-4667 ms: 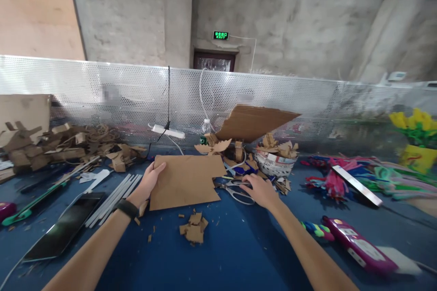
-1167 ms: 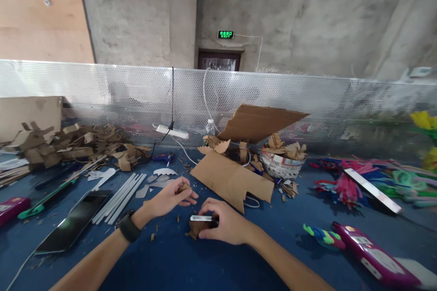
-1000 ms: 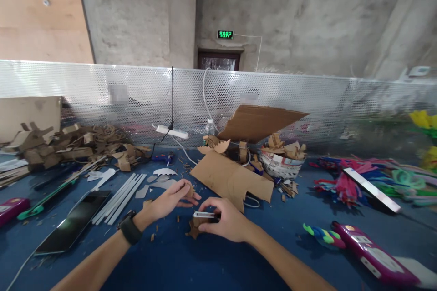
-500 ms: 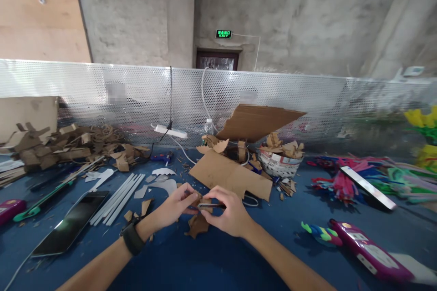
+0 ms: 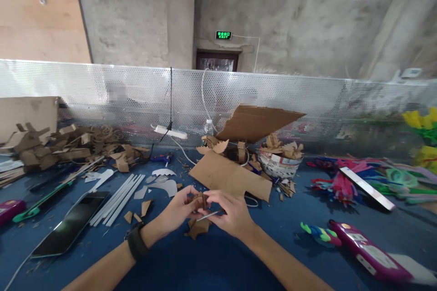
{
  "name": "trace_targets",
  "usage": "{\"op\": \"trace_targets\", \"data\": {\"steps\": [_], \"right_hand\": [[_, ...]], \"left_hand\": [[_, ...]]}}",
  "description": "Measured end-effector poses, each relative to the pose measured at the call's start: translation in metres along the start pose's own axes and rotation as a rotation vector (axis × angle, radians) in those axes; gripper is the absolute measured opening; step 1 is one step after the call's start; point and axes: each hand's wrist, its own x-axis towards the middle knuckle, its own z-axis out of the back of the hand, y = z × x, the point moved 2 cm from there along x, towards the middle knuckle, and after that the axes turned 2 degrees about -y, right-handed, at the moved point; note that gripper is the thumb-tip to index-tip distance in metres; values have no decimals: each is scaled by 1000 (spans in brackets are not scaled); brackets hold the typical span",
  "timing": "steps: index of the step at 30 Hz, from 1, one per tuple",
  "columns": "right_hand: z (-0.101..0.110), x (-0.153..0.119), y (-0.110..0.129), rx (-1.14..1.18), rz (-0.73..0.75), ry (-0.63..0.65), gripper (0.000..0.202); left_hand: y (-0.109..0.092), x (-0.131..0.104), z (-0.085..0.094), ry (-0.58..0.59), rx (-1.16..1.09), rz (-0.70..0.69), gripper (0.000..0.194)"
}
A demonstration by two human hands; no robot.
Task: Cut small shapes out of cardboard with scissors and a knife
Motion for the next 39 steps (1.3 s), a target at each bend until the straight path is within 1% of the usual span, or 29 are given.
{"op": "trace_targets", "data": {"steps": [2,4,7,9,12,15,19,22,25,28,30,36,39], "right_hand": [[-1,1,0,-9,27,45,31],[-1,2,-1,-22,14,60,35],[0,2,-2,-39,-36,32,38],[1,2,-3,-33,-69,5,36],[2,2,-3,-6,-125,-22,32],[3,3,-1,35,-172,-50,30],[4,5,1,118,-191,-65,27],[4,5,1,148,-196,-56,24],[2,5,1,168,-217,-14,19],[1,6,2,221,-219,32,21],[2,7,3,262,-215,40,20],[6,11,6,391,-154,41,14],[4,10,4,433,-196,24,13]], "left_hand": [[2,0,-3,13,-28,4,55],[5,0,-6,32,-88,26,54],[5,-2,-9,71,-229,76,48],[3,-3,-9,77,-295,91,44],[-1,-5,-9,94,-355,108,44],[-3,-8,-10,143,-393,120,44],[-2,-9,-10,178,-411,119,42],[-1,-9,-8,181,-392,113,42],[0,-8,-6,156,-359,105,44],[1,-6,-2,149,-305,88,43],[2,-5,0,149,-271,87,41],[3,-4,3,174,-252,132,34],[3,-4,3,166,-279,160,32]]}}
